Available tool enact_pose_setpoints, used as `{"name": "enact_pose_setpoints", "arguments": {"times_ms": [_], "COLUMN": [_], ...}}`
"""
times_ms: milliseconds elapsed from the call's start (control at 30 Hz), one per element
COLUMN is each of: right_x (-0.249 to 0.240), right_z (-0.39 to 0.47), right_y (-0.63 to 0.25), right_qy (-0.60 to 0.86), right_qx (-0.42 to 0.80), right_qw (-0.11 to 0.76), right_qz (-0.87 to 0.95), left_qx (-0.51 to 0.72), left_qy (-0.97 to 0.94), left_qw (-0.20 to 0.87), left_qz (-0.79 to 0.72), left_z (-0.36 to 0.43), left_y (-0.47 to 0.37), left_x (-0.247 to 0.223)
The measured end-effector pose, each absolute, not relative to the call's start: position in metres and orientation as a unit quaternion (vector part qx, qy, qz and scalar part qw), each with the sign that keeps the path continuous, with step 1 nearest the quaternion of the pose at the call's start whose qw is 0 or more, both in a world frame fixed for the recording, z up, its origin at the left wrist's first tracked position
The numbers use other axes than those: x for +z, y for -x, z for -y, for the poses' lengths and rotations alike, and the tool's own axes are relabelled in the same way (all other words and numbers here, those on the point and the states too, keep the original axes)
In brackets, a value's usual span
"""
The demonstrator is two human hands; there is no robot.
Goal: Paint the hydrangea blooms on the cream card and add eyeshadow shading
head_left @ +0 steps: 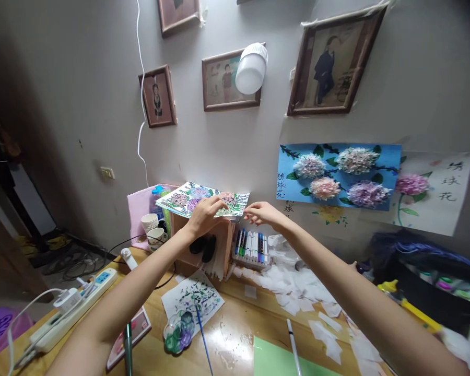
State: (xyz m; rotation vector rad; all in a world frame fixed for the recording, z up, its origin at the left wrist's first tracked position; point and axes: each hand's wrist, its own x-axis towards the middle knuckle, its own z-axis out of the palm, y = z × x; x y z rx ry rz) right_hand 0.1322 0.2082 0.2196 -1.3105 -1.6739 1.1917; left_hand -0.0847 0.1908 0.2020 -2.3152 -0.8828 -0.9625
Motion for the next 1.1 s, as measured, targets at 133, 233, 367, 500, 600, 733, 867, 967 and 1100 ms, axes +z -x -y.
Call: {"name": "enact_pose_setpoints", "arguments": {"times_ms": [133,233,367,500,600,733,867,967,1100], "right_x": [0.22,0.22,0.219,0.216,0.213,0.212,0.208,0.201,0.191], "right_z": [-0.209,-0.213,-0.218,-0.219,-0.218,-0.212,-0.203,-0.195,-0.187], "right_y": [-0.13,-0.128,-0.123,-0.115,-0.115,-0.13,-0.154,-0.168,-0.177], "right_qy": [0.495,0.499,0.51,0.513,0.507,0.474,0.42,0.393,0.362], "right_qx": [0.43,0.41,0.391,0.402,0.432,0.497,0.557,0.576,0.58], "right_qw": [0.344,0.345,0.347,0.354,0.369,0.394,0.411,0.429,0.449], "right_qz": [0.672,0.682,0.683,0.671,0.649,0.611,0.587,0.575,0.575], "left_qx": [-0.361,-0.357,-0.341,-0.346,-0.401,-0.479,-0.543,-0.625,-0.675], "left_qy": [0.841,0.843,0.85,0.846,0.815,0.749,0.57,0.4,0.312], "left_qw": [0.233,0.236,0.24,0.223,0.157,-0.1,-0.441,-0.573,-0.63], "left_qz": [0.329,0.326,0.323,0.338,0.388,0.446,0.431,0.349,0.225], "left_z": [-0.193,-0.191,-0.188,-0.178,-0.157,-0.127,-0.123,-0.128,-0.13], "left_y": [0.084,0.083,0.081,0.079,0.078,0.083,0.103,0.129,0.16], "left_x": [0.201,0.198,0.196,0.193,0.183,0.158,0.143,0.146,0.158]}}
